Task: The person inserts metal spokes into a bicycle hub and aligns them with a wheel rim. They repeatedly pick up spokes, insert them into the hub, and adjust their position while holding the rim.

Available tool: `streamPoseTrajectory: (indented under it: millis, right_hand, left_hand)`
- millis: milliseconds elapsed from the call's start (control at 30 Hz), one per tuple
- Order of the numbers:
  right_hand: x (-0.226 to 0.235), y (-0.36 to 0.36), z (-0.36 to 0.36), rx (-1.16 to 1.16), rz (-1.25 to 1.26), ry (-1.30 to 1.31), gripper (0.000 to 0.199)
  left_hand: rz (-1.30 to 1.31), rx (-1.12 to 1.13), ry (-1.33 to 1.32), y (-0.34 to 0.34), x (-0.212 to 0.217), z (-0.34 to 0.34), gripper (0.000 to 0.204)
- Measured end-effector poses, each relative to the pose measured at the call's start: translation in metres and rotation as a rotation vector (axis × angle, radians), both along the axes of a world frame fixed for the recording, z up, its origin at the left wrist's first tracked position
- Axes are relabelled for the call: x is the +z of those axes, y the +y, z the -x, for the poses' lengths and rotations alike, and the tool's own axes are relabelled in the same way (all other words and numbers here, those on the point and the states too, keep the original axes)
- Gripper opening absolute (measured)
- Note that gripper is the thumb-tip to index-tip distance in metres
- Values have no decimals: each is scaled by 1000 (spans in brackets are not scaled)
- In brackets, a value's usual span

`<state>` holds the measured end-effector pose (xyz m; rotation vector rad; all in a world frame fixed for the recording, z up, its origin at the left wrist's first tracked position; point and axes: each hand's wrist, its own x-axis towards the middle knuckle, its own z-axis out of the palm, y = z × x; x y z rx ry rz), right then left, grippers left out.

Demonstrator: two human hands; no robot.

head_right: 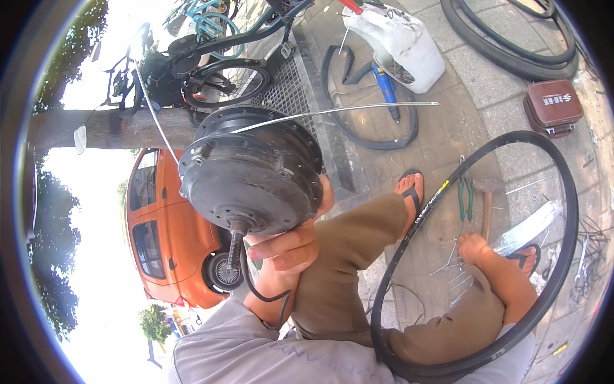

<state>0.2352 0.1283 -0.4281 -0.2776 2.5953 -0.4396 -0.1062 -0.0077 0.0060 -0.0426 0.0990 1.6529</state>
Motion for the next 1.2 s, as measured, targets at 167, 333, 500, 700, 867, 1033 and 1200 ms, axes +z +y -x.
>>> streamPoseTrajectory:
  millis: [167,333,500,700,867,1033,1200]
  right_hand:
    - [42,27,19,-109,104,-103,23]
    - [134,67,10,-540,112,-15,20]
    - [202,69,-76,-1038,-87,161,20]
    - [294,3,-210,-1629,-301,-18,22]
    - [424,-42,-231,-2260,153,689,22]
    - [538,-86,-96,-1813,573,1439,24]
    - [563,-101,46,-1282,352,1609,18]
  left_hand:
    - [108,25,24,-2,12,-5,53]
    - [-140,-15,26,3,-6,-17,80]
    - [-156,-87,-59,7,5,-28,119]
    - [-248,-174,0,17,-2,-35,114]
    - [-413,-184,33,12,8,-54,111]
    - [-328,-313,-103,16,20,-72,111]
    - [-420,-315,-87,16,25,-78,108]
